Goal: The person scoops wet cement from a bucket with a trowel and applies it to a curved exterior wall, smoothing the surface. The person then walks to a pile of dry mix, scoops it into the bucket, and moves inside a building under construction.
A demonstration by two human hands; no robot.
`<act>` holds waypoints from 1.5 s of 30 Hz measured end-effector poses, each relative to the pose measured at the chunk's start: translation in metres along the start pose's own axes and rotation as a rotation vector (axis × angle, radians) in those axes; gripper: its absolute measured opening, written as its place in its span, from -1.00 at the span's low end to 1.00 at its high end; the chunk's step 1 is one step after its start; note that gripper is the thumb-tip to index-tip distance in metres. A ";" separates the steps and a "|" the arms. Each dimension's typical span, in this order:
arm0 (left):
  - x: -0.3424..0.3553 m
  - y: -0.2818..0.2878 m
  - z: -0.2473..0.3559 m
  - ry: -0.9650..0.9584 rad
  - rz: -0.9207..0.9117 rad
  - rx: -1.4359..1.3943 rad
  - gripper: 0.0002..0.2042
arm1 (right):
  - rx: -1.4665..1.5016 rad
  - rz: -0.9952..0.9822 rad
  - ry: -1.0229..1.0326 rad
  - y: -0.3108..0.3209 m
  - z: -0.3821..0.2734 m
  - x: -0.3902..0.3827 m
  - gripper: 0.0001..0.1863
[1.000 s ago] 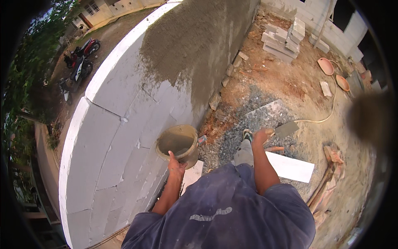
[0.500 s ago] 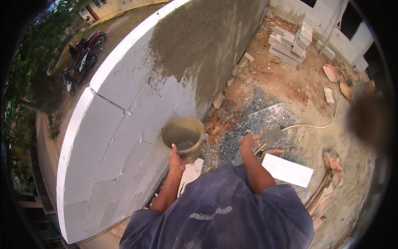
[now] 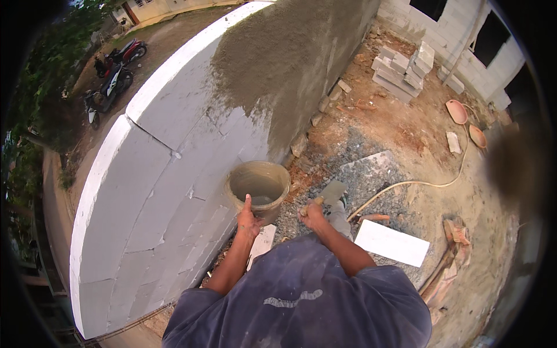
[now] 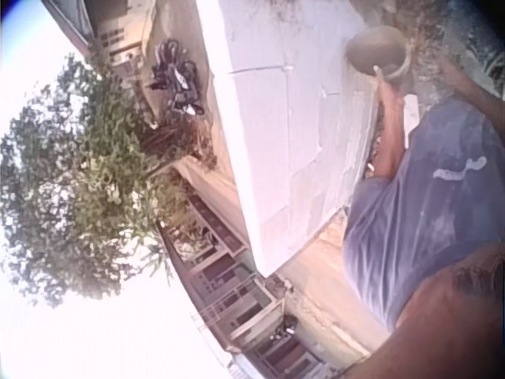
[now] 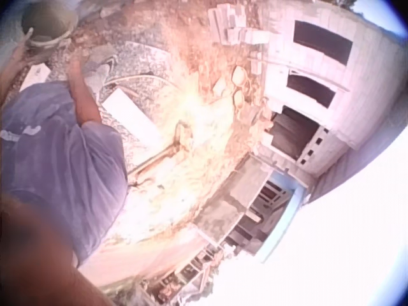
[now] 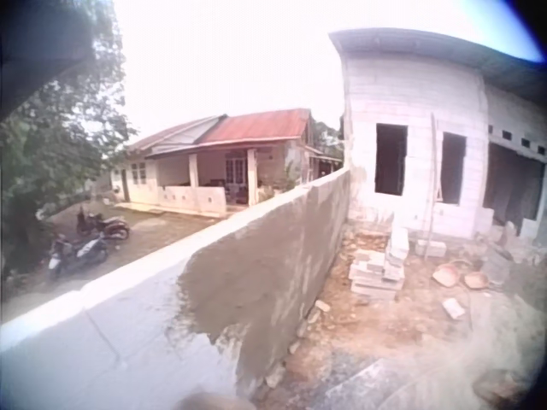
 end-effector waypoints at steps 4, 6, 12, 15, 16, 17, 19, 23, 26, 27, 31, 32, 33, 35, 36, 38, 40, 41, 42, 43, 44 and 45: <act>-0.026 -0.026 0.020 -0.138 -0.015 0.057 -0.19 | -0.311 -0.584 -0.232 -0.019 0.007 0.005 -0.78; -0.019 -0.007 0.025 -0.144 -0.122 0.017 -0.10 | -0.042 -0.222 -0.031 0.000 -0.039 0.019 -0.78; -0.016 -0.013 0.016 -0.081 -0.062 0.082 -0.08 | 0.099 -0.056 0.003 0.005 -0.008 0.013 -0.79; -0.013 -0.021 0.011 -0.104 -0.026 0.081 -0.10 | -0.096 -0.477 -0.275 -0.015 0.016 -0.004 -0.82; -0.015 -0.020 0.018 -0.128 -0.061 0.088 -0.10 | -0.166 -0.616 -0.371 -0.023 0.023 -0.009 -0.83; -0.017 -0.017 0.025 -0.154 -0.095 0.083 -0.10 | -0.080 -0.477 -0.273 -0.014 0.006 0.004 -0.84; -0.018 -0.007 0.029 -0.135 -0.122 0.063 -0.07 | 0.070 -0.208 -0.118 0.008 -0.021 0.029 -0.84; -0.023 -0.012 0.024 -0.079 -0.134 0.059 -0.04 | -0.120 -0.432 -0.194 -0.005 0.018 0.002 -0.78; -0.036 -0.025 0.032 -0.084 -0.126 0.079 -0.03 | -0.356 -0.710 -0.344 -0.007 0.028 -0.014 -0.77; -0.043 -0.024 0.038 -0.096 -0.117 0.081 -0.02 | -0.396 -0.732 -0.377 -0.002 0.022 -0.007 -0.77; -0.041 -0.001 0.047 -0.074 -0.165 0.136 0.01 | 0.034 -0.233 -0.032 0.023 -0.026 0.040 -0.75; -0.041 0.001 0.047 -0.075 -0.149 0.149 0.01 | -0.092 -0.270 -0.059 0.017 -0.020 0.029 -0.75; -0.041 0.002 0.046 -0.076 -0.135 0.162 0.01 | -0.218 -0.305 -0.086 0.011 -0.007 0.015 -0.75; -0.041 0.002 0.050 -0.082 -0.142 0.185 -0.02 | -0.452 -0.480 -0.188 -0.002 0.000 0.001 -0.77; -0.040 0.005 0.053 -0.086 -0.157 0.190 -0.04 | -0.567 -0.618 -0.269 -0.003 -0.005 0.000 -0.78; -0.041 0.016 0.055 -0.091 -0.168 0.175 -0.08 | -0.510 -0.656 -0.365 -0.001 -0.013 0.009 -0.82; -0.043 0.022 0.062 -0.102 -0.168 0.146 -0.10 | -0.172 -0.338 -0.170 0.002 -0.011 0.025 -0.83; -0.048 0.020 0.064 -0.098 -0.183 0.141 -0.12 | -0.006 -0.181 -0.073 0.005 -0.012 0.027 -0.84; -0.053 0.018 0.066 -0.094 -0.198 0.135 -0.13 | -0.185 -0.356 -0.178 0.002 -0.003 0.023 -0.84; -0.061 0.015 0.071 -0.098 -0.210 0.130 -0.15 | -0.366 -0.539 -0.284 0.002 0.008 0.013 -0.84; -0.064 0.012 0.075 -0.122 -0.189 0.162 -0.17 | -0.546 -0.719 -0.376 0.006 0.014 0.004 -0.84; -0.066 0.011 0.077 -0.145 -0.167 0.194 -0.19 | -0.728 -0.896 -0.468 0.009 0.020 -0.005 -0.84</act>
Point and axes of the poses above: each hand's wrist, its own x-axis towards the middle knuckle, its own y-axis out of the back of the hand, z = x × y, the point moved 5 cm from there along x, towards the middle knuckle, and after that the axes turned 1 degree about -y, right-handed, at the moved point
